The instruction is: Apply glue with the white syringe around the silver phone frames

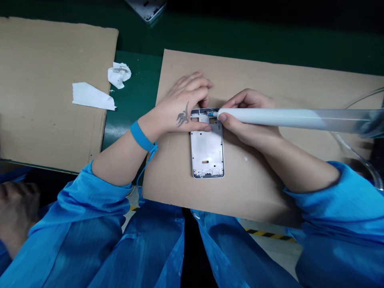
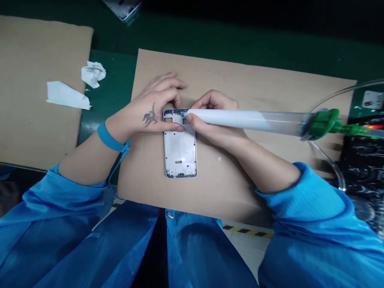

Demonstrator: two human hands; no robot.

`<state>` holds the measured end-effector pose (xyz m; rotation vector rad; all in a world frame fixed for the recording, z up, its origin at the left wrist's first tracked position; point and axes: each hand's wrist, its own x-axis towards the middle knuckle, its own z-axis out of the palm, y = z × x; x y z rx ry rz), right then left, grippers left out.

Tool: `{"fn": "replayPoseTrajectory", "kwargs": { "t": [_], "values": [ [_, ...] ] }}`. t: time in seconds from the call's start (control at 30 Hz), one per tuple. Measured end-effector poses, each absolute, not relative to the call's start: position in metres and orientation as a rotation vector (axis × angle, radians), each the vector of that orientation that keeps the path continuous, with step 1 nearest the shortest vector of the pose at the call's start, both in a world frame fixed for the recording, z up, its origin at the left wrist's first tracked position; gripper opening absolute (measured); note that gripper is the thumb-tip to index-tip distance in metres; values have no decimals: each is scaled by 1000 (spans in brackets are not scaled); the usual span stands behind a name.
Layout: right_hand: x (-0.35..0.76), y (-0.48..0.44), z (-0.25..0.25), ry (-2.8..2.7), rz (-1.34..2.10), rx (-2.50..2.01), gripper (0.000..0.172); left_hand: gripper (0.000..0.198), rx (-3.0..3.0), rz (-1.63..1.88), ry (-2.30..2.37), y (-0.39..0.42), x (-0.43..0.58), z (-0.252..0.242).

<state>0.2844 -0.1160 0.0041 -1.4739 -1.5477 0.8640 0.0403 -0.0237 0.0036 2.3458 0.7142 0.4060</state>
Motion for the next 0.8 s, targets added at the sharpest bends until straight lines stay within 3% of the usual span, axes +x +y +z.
{"fn": "replayPoseTrajectory", "kwargs": {
  "t": [0.8],
  "values": [
    [286, -111, -2, -1523, 853, -1428, 37, 56, 2344, 417, 712, -24, 40, 2]
  ]
}}
